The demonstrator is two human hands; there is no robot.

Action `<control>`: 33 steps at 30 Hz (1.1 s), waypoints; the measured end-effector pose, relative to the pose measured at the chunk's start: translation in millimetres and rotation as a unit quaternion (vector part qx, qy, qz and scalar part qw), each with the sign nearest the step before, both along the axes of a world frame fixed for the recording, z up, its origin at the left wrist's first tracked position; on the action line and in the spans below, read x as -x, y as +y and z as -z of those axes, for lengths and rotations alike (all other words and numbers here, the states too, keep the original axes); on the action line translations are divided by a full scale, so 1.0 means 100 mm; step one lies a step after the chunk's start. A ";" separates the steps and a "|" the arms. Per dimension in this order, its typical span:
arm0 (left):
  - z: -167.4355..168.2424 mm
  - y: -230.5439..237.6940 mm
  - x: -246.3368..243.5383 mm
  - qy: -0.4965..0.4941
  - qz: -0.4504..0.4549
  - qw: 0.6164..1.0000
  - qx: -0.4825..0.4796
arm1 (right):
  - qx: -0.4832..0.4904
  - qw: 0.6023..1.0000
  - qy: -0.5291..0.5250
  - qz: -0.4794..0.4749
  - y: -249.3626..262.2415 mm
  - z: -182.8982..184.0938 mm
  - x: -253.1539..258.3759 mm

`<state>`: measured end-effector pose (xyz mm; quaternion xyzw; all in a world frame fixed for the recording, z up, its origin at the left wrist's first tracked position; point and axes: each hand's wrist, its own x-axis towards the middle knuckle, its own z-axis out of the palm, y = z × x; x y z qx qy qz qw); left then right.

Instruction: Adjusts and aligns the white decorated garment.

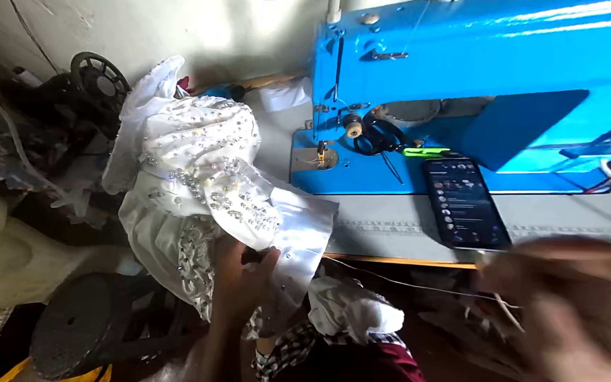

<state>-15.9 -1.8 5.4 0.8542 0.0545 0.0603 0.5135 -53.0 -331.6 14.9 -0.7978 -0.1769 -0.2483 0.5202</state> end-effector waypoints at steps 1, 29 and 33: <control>-0.02 -0.02 0.03 0.012 -0.012 1.000 -0.011 | 0.028 0.998 0.001 -0.057 0.29 0.08 -0.19; 0.00 -0.01 -0.14 -0.007 0.022 0.995 0.094 | 0.265 0.929 -0.147 -0.214 1.30 0.09 -1.29; 0.00 0.01 -0.15 -0.015 0.030 0.996 0.084 | 0.224 0.936 -0.122 -0.242 1.30 0.07 -1.31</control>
